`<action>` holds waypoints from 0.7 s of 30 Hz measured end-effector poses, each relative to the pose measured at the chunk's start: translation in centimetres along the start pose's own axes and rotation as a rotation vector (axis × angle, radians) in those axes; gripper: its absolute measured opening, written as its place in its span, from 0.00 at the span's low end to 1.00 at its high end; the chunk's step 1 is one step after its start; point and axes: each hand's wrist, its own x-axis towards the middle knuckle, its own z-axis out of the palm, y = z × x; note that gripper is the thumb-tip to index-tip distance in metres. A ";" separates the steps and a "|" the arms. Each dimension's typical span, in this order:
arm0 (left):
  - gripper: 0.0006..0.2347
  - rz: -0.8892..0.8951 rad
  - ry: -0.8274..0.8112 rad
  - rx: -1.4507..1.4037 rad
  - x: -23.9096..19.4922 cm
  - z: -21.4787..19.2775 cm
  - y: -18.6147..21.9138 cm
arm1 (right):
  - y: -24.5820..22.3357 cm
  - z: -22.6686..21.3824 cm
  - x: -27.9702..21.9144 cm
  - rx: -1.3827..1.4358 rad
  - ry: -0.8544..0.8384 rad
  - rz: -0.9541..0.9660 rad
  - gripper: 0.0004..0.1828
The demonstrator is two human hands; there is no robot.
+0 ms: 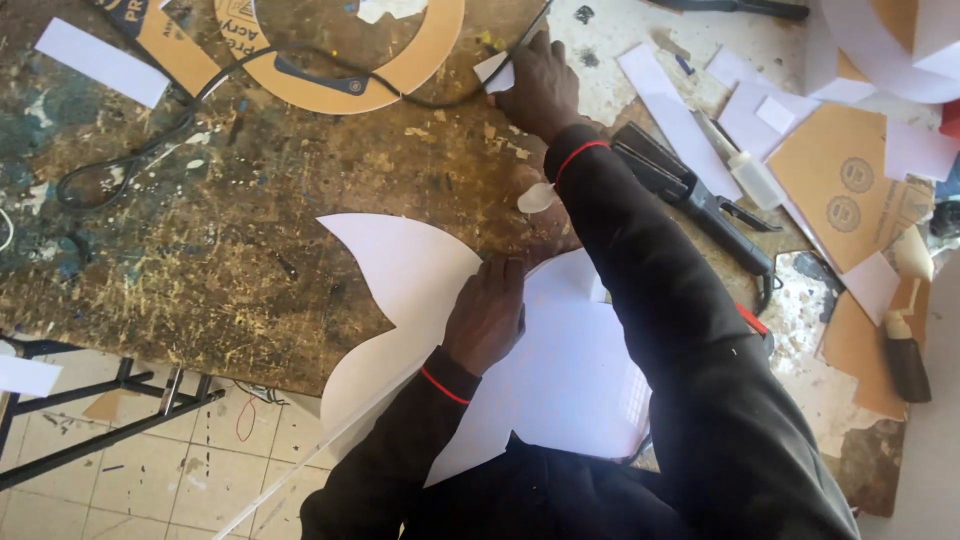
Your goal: Using a heating tool to soften plastic strips and gluing them to the edges of a sign cutout to form the sign's structure.
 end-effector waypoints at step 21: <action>0.13 -0.022 -0.099 -0.048 0.0 -0.8 0.3 | 3.8 2.7 2.5 0.193 -0.074 0.017 0.21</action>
